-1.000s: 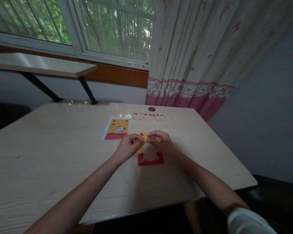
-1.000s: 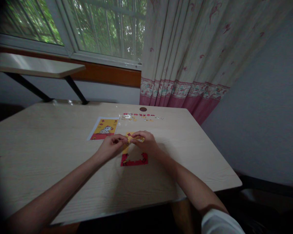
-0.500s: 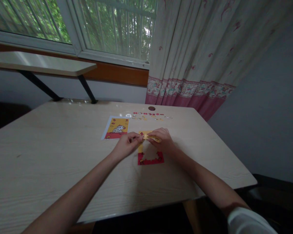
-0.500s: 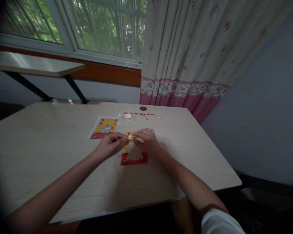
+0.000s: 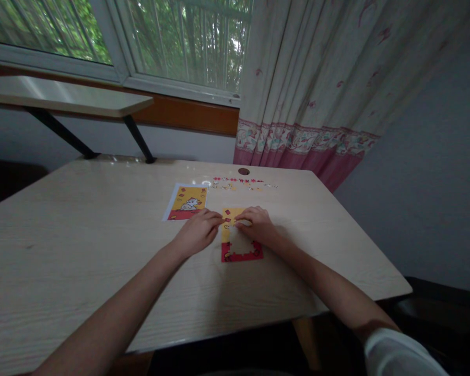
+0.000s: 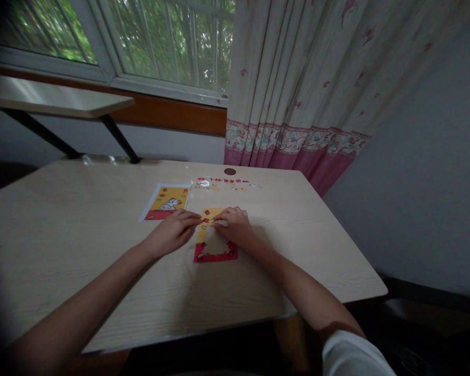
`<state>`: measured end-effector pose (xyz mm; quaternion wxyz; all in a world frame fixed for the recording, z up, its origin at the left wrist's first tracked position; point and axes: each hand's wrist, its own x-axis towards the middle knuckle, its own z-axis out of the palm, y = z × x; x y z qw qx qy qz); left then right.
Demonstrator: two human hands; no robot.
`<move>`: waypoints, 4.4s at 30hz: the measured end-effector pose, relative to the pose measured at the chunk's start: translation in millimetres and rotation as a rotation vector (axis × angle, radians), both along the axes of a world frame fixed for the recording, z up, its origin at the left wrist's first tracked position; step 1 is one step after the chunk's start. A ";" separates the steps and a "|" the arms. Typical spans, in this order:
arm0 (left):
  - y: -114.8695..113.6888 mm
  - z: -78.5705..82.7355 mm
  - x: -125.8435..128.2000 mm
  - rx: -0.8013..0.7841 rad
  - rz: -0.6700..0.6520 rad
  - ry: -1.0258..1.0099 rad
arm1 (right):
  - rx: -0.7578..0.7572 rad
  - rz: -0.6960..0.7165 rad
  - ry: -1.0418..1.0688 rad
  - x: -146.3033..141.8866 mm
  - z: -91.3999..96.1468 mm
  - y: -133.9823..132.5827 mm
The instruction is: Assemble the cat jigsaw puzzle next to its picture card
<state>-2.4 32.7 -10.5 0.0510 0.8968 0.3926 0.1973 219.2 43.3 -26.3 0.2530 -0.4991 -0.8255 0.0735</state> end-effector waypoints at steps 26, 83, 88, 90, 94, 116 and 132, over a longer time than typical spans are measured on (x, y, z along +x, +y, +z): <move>-1.2 4.2 1.0 0.017 -0.051 0.034 | 0.116 0.082 -0.179 -8.1 6.6 -6.2; -8.8 3.5 14.9 -0.016 -0.092 0.078 | -0.085 0.080 -0.134 61.0 1.6 -1.0; -7.5 0.4 12.8 0.015 -0.073 0.046 | -0.114 0.104 -0.029 71.0 0.9 16.5; -6.5 -0.1 11.1 0.033 -0.044 0.040 | -0.092 0.074 0.015 76.7 2.5 30.9; -5.0 0.9 7.7 0.048 0.003 0.046 | -0.056 -0.029 -0.033 82.2 5.7 63.0; -5.0 -1.5 7.0 0.042 -0.004 0.017 | -0.149 -0.129 -0.086 82.4 18.2 49.0; -9.9 4.0 14.9 -0.030 -0.018 -0.254 | -0.125 -0.024 0.105 47.3 39.5 8.8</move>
